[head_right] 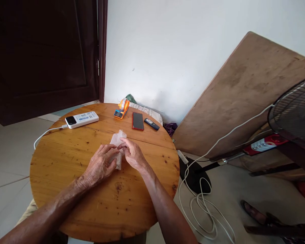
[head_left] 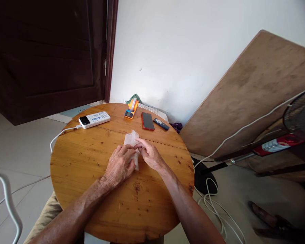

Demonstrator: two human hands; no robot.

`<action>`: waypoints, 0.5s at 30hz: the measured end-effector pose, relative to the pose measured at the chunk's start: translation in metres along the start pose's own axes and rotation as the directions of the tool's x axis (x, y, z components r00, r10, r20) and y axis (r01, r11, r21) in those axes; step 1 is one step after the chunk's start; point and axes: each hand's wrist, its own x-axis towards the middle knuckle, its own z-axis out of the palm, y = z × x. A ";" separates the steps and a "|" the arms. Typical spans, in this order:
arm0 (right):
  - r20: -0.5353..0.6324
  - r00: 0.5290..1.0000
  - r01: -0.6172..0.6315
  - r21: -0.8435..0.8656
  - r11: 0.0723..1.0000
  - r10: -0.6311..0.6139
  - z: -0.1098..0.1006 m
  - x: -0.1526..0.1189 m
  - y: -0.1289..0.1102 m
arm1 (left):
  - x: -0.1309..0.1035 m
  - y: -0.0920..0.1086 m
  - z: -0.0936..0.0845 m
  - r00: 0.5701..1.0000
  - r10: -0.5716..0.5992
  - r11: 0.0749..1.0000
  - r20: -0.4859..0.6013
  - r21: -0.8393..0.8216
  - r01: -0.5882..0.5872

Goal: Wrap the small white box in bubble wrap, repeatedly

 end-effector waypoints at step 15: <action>-0.193 0.980 -0.032 0.133 0.991 0.058 0.018 -0.006 0.015 | 0.004 -0.001 0.003 0.983 -0.138 0.977 0.119 -0.150 0.155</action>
